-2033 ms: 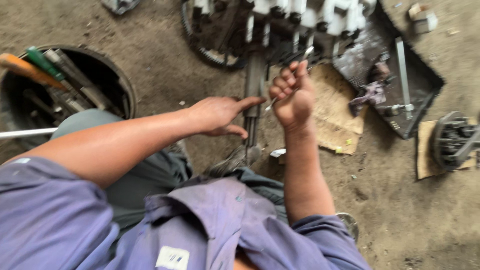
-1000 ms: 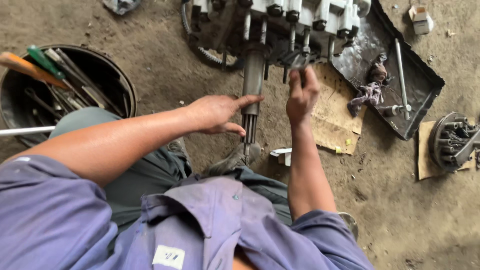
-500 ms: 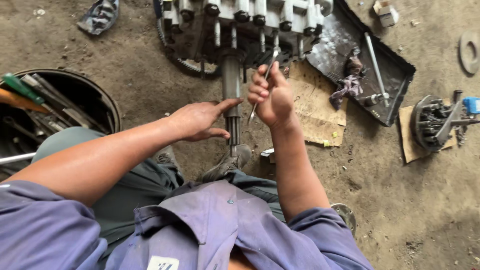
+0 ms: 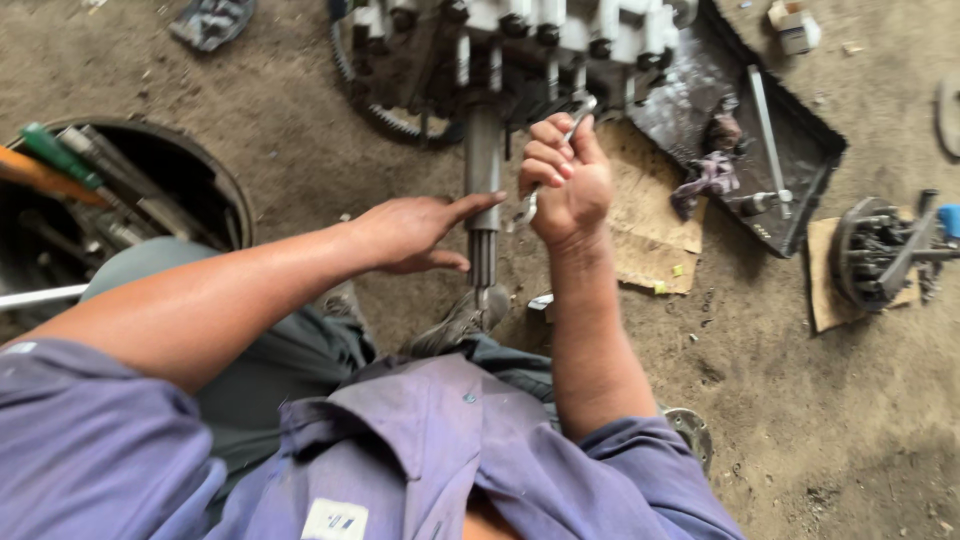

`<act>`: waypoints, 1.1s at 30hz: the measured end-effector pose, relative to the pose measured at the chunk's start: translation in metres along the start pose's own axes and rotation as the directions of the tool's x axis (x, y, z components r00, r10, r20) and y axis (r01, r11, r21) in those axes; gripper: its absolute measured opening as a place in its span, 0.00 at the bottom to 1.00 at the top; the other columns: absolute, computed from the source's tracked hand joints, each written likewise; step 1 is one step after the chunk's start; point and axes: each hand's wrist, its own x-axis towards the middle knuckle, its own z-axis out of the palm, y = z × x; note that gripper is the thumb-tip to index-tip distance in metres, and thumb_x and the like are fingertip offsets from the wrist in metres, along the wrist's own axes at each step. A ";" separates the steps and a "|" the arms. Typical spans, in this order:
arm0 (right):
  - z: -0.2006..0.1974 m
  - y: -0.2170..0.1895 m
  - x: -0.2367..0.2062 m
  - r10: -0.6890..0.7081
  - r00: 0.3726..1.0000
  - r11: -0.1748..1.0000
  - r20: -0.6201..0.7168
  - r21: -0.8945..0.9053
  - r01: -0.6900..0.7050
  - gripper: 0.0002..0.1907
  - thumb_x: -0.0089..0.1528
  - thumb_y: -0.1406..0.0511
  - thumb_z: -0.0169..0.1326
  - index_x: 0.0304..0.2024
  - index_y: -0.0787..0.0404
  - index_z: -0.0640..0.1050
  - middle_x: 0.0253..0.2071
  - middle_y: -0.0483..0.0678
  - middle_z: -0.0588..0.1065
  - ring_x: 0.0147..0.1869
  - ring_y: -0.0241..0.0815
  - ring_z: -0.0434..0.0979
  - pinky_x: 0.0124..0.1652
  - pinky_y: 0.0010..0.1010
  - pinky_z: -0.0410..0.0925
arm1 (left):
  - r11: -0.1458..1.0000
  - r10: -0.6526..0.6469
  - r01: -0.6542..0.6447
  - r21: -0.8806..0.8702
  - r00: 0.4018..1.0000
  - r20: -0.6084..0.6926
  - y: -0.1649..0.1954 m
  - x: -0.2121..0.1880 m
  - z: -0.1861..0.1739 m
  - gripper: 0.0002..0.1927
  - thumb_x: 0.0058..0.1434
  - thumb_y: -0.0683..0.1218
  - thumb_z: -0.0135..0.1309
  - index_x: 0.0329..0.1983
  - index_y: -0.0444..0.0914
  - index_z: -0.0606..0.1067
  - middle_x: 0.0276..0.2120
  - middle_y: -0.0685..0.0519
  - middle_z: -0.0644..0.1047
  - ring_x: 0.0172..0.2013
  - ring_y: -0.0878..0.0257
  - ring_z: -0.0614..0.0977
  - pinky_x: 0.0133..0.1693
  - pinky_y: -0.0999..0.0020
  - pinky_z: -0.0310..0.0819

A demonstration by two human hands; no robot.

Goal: The person sits on the ground and uses a wrench to tighten bolts on a disassembled engine block. They hold the crankshaft with one hand and turn the wrench with the other, working on multiple bolts in sequence.

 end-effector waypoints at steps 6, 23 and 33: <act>0.004 0.007 0.005 -0.036 0.999 0.988 -0.001 0.152 0.036 0.22 0.76 0.50 0.38 0.42 0.61 0.65 0.31 0.41 0.61 0.30 0.30 0.62 0.30 0.20 0.62 | 0.991 0.070 -0.098 -0.093 0.962 -0.265 0.010 -0.001 -0.006 0.42 0.58 0.59 0.64 0.72 0.50 0.58 0.43 0.42 0.80 0.43 0.44 0.82 0.43 0.49 0.77; 0.022 0.027 0.013 -0.126 0.983 0.991 -0.135 -0.054 0.120 0.22 0.72 0.50 0.41 0.45 0.63 0.67 0.32 0.45 0.64 0.32 0.34 0.67 0.34 0.23 0.67 | 0.908 0.326 -0.417 0.019 0.680 -0.657 0.053 0.001 -0.041 0.23 0.61 0.49 0.65 0.58 0.39 0.74 0.42 0.49 0.77 0.39 0.52 0.82 0.42 0.61 0.78; 0.001 0.017 -0.040 -0.229 0.964 0.607 -0.131 -0.794 0.036 0.18 0.77 0.61 0.44 0.60 0.70 0.70 0.38 0.48 0.75 0.33 0.33 0.74 0.30 0.24 0.69 | 0.912 0.324 -0.411 -0.022 0.750 -0.576 0.045 -0.004 -0.033 0.21 0.63 0.49 0.63 0.57 0.40 0.75 0.41 0.49 0.77 0.40 0.53 0.83 0.43 0.60 0.79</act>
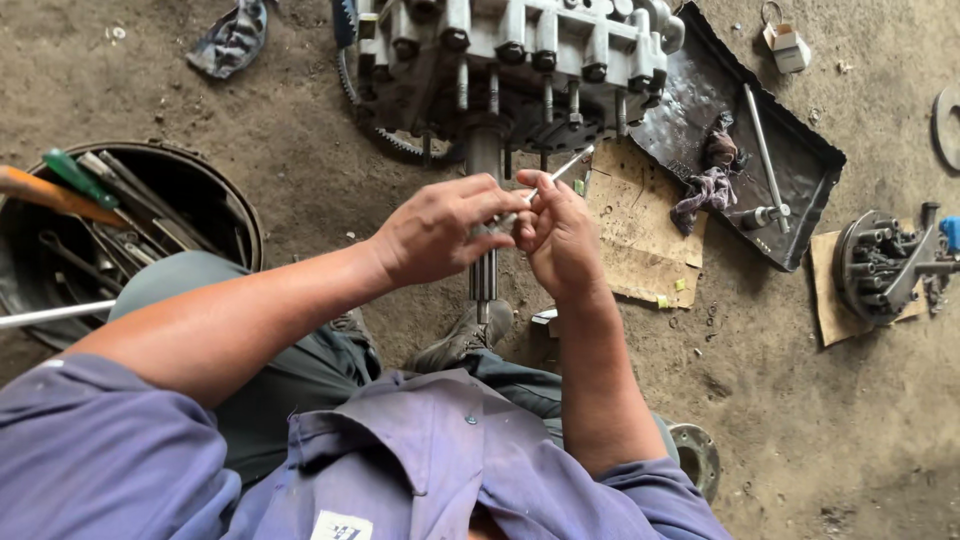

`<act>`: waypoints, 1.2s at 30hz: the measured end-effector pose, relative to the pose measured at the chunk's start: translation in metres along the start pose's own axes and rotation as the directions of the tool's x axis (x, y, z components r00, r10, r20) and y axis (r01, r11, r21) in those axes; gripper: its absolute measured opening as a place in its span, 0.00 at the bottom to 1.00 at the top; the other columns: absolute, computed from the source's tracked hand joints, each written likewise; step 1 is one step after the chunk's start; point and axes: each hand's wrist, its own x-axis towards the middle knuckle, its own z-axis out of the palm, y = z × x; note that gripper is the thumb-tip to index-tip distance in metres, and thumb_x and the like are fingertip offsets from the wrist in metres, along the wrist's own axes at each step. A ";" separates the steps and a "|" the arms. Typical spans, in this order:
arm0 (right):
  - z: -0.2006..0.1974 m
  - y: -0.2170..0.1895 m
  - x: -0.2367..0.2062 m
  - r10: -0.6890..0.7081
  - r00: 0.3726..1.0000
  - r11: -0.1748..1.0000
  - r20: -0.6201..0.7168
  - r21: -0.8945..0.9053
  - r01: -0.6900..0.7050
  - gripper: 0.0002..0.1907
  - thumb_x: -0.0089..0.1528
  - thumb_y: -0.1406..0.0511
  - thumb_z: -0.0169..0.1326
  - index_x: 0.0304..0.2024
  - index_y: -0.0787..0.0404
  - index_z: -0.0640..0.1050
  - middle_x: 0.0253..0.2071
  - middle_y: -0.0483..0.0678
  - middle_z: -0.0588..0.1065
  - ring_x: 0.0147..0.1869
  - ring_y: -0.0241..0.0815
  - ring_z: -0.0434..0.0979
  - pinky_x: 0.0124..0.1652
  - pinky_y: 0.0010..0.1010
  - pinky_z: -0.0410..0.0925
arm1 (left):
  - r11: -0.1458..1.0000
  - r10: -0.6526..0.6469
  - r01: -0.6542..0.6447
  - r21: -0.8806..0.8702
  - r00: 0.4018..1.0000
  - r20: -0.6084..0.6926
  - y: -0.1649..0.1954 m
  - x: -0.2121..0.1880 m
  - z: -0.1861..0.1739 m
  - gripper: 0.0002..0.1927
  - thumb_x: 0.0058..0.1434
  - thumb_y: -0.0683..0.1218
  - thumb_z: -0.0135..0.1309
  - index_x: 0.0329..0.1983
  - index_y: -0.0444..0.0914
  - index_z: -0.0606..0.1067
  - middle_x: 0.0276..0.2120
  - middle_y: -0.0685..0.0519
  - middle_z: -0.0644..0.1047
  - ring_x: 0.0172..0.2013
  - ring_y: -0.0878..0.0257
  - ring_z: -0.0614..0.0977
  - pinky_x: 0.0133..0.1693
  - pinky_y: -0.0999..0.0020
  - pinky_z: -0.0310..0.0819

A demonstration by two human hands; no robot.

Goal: The person sits on the ground and uses a wrench to tighten bolts on a disassembled engine block. They hold the crankshaft with one hand and turn the wrench with the other, working on multiple bolts in sequence.

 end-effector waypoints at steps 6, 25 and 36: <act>-0.004 -0.014 -0.003 0.071 0.997 0.997 0.029 0.014 -0.071 0.16 0.76 0.61 0.40 0.55 0.69 0.70 0.35 0.50 0.76 0.35 0.37 0.78 0.33 0.26 0.71 | 0.995 0.097 -0.097 -0.005 0.995 0.010 -0.003 -0.013 0.008 0.28 0.66 0.60 0.57 0.57 0.35 0.71 0.40 0.50 0.76 0.38 0.54 0.82 0.42 0.60 0.78; -0.010 -0.015 0.007 0.098 0.985 0.956 0.141 0.263 -0.132 0.17 0.74 0.59 0.43 0.56 0.65 0.71 0.35 0.48 0.76 0.33 0.38 0.75 0.34 0.28 0.69 | 0.979 -0.059 0.021 0.205 0.982 0.181 -0.025 -0.028 0.008 0.24 0.56 0.51 0.65 0.52 0.37 0.74 0.52 0.46 0.73 0.54 0.48 0.75 0.56 0.55 0.71; -0.010 -0.015 0.013 0.059 0.972 0.943 0.227 0.307 -0.129 0.17 0.76 0.59 0.40 0.56 0.66 0.71 0.37 0.52 0.78 0.33 0.40 0.80 0.34 0.28 0.74 | 0.952 -0.078 -0.003 0.305 0.964 0.255 -0.029 -0.026 0.015 0.33 0.54 0.56 0.65 0.61 0.43 0.72 0.65 0.43 0.67 0.66 0.43 0.66 0.63 0.49 0.63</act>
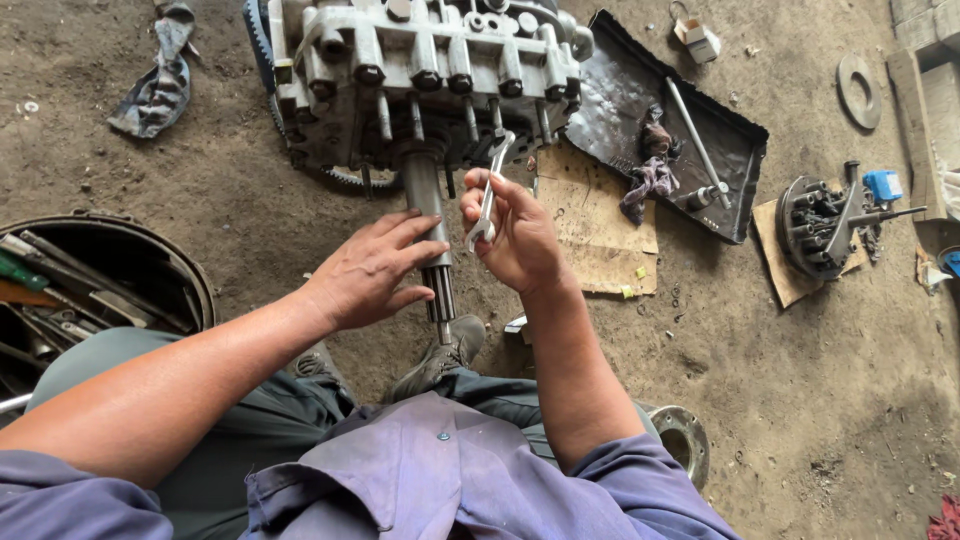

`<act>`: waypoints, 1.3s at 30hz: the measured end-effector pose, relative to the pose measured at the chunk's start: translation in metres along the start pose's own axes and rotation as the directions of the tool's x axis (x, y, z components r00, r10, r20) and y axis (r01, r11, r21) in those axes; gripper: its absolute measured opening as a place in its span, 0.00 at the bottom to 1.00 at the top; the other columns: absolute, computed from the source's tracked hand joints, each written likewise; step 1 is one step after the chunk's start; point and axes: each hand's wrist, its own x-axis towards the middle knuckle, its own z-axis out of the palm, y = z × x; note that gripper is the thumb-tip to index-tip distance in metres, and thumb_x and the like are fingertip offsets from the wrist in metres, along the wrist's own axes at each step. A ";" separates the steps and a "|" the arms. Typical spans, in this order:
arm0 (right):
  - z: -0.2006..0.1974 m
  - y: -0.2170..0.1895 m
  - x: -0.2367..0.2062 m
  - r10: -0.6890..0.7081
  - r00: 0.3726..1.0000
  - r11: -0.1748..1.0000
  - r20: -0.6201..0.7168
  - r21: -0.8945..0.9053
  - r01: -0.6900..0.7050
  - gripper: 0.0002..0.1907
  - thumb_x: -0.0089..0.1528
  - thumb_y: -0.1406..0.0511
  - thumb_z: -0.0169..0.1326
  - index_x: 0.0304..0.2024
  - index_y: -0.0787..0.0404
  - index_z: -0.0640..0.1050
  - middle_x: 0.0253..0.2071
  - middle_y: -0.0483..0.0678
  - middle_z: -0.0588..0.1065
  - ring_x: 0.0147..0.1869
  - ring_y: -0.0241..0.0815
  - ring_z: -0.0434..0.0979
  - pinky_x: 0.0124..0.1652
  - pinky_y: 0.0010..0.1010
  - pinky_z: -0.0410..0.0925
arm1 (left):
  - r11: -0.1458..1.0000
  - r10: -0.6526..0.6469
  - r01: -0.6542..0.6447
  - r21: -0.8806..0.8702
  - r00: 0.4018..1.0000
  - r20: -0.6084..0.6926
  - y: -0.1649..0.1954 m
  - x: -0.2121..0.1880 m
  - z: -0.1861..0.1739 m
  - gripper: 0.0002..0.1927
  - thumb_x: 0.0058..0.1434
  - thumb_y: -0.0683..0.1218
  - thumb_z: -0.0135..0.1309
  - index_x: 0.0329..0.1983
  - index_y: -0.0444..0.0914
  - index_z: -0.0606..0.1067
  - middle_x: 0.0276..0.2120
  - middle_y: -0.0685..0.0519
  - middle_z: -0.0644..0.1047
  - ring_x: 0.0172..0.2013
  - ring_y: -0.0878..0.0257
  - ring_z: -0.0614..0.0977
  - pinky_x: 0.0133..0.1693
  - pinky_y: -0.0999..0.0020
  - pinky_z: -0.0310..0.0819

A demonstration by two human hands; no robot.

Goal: The person sits on the ground and uses a wrench to tighten bolts on a disassembled engine block. They hold the crankshaft with one hand and turn the wrench with the other, working on multiple bolts in sequence.

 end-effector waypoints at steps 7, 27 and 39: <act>-0.001 0.002 0.005 0.005 0.998 0.999 -0.064 -0.032 -0.007 0.17 0.75 0.61 0.37 0.56 0.67 0.70 0.36 0.52 0.77 0.34 0.39 0.81 0.35 0.29 0.75 | 1.000 -0.022 0.022 -0.018 0.999 0.030 -0.001 -0.003 0.001 0.33 0.54 0.56 0.65 0.62 0.44 0.71 0.66 0.44 0.67 0.66 0.43 0.66 0.63 0.48 0.64; -0.017 0.014 0.013 -0.017 1.000 0.986 -0.005 -0.166 0.016 0.19 0.77 0.56 0.39 0.58 0.64 0.70 0.40 0.49 0.77 0.34 0.35 0.77 0.35 0.24 0.71 | 0.998 -0.040 0.042 -0.036 0.999 0.036 -0.001 -0.001 0.001 0.33 0.53 0.54 0.65 0.60 0.40 0.71 0.64 0.44 0.67 0.66 0.43 0.66 0.62 0.49 0.63; -0.017 0.016 0.015 -0.023 1.000 0.984 0.006 -0.176 0.024 0.19 0.77 0.57 0.38 0.57 0.65 0.70 0.40 0.49 0.76 0.36 0.36 0.78 0.37 0.28 0.74 | 0.997 -0.073 0.072 0.021 0.993 0.096 0.001 0.003 -0.003 0.35 0.53 0.55 0.65 0.62 0.42 0.69 0.67 0.45 0.64 0.67 0.44 0.63 0.63 0.49 0.62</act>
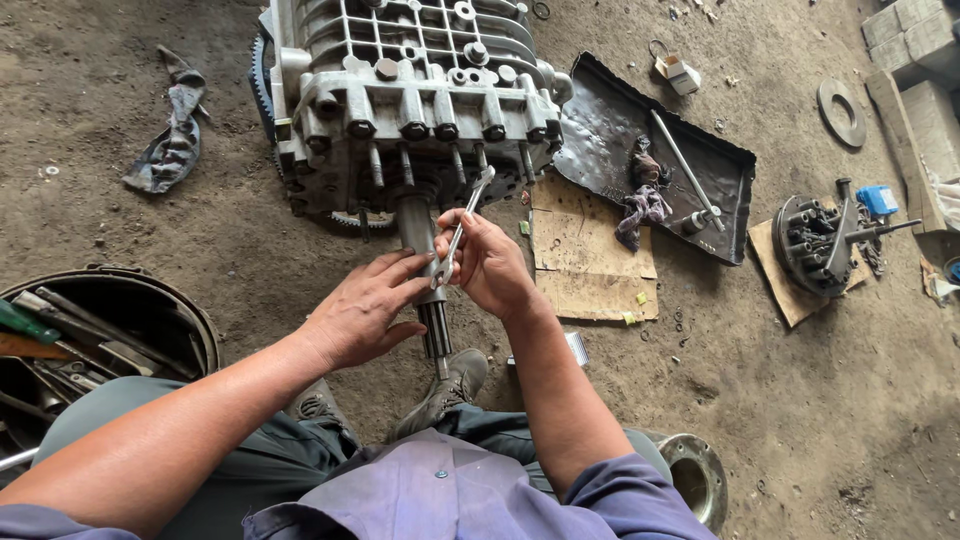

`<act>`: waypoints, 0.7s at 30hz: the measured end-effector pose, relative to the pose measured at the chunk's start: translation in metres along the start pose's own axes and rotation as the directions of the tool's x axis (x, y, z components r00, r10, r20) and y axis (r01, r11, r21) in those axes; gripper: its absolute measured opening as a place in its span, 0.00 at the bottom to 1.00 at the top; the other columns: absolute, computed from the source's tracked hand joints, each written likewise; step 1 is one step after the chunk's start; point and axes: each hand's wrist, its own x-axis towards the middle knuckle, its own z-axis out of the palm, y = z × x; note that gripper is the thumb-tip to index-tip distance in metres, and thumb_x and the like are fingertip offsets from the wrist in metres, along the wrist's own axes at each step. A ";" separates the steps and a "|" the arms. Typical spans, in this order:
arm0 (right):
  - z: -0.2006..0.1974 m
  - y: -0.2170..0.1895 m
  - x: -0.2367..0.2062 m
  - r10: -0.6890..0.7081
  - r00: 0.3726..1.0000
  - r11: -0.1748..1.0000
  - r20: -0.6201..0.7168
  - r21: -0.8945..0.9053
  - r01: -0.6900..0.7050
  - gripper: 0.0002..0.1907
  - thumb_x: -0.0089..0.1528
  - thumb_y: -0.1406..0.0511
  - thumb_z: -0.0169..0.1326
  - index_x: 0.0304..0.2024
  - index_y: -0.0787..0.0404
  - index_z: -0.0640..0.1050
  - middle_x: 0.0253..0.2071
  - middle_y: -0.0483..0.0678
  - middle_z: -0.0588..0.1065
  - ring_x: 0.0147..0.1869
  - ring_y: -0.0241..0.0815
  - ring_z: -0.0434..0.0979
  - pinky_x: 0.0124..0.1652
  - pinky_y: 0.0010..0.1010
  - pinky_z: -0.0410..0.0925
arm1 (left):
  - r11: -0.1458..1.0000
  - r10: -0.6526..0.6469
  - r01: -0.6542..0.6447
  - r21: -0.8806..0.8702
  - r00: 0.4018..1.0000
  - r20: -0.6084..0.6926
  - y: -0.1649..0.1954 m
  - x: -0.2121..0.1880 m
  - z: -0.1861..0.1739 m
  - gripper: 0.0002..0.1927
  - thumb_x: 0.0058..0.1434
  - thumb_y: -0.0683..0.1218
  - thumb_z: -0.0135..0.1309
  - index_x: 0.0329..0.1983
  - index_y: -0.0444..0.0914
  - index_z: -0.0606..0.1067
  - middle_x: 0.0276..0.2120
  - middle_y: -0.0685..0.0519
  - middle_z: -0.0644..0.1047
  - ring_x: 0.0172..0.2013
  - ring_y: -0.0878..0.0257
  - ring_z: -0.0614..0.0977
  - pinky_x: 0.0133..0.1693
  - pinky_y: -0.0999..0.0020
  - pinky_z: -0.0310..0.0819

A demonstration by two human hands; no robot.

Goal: The person sits on the ground and uses a wrench to tighten bolts on a disassembled engine block. They hold the crankshaft with one hand and turn the wrench with the other, working on multiple bolts in sequence.

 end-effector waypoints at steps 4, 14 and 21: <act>-0.001 0.003 0.001 -0.007 1.000 1.000 -0.001 -0.011 0.007 0.18 0.77 0.57 0.38 0.55 0.65 0.71 0.39 0.49 0.76 0.36 0.36 0.78 0.37 0.29 0.74 | 1.000 0.001 -0.001 0.002 1.000 0.004 -0.001 0.000 0.000 0.35 0.53 0.54 0.65 0.62 0.42 0.68 0.67 0.46 0.64 0.67 0.45 0.63 0.63 0.49 0.62; 0.001 0.005 -0.001 -0.034 0.999 0.999 -0.025 -0.025 0.033 0.16 0.77 0.58 0.39 0.48 0.63 0.72 0.39 0.51 0.77 0.35 0.37 0.79 0.35 0.27 0.74 | 0.999 -0.016 0.015 0.035 0.999 0.038 -0.001 0.001 0.001 0.33 0.54 0.56 0.65 0.61 0.44 0.69 0.68 0.48 0.62 0.69 0.46 0.61 0.64 0.48 0.60; 0.003 0.004 -0.001 -0.037 0.999 0.998 -0.034 -0.057 0.035 0.16 0.77 0.58 0.39 0.47 0.63 0.72 0.38 0.52 0.77 0.35 0.36 0.79 0.35 0.26 0.74 | 0.999 -0.030 0.027 0.045 0.998 0.049 -0.001 0.001 0.001 0.37 0.54 0.56 0.65 0.65 0.45 0.66 0.68 0.49 0.62 0.68 0.47 0.61 0.65 0.48 0.60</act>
